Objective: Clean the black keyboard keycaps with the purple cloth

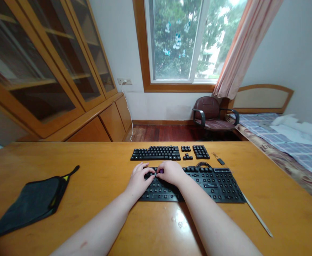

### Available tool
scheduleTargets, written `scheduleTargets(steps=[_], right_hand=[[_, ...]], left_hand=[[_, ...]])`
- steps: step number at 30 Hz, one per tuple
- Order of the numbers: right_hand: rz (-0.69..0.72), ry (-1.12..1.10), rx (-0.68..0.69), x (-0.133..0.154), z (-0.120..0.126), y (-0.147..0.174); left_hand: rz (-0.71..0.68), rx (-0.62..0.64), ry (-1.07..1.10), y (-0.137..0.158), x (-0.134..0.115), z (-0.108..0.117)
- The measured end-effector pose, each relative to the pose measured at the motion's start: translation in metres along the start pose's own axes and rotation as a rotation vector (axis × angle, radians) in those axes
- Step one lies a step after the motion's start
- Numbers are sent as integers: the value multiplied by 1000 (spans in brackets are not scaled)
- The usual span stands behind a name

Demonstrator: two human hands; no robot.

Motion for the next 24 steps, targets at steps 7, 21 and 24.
scheduleTargets(steps=[7,21,24], right_hand=[[-9,-343,-288,-8,6,0],[-227,-818,-330,-26,4,-9],[-221,-739,-334,-28,5,-10]], left_hand=[[-57,-56,22,1,2,0],[-2,-20,-36,-2,-3,5],[28,-7,-52,-1,-6,9]])
Point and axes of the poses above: each hand's wrist, its own y-axis away from the middle knuckle, its own z-axis out of the back of the hand, x = y × z, the point moved 1 cm from there along -y, towards the middle knuckle, and after that the axes turned 2 degrees about x, right-handed, at the moved point
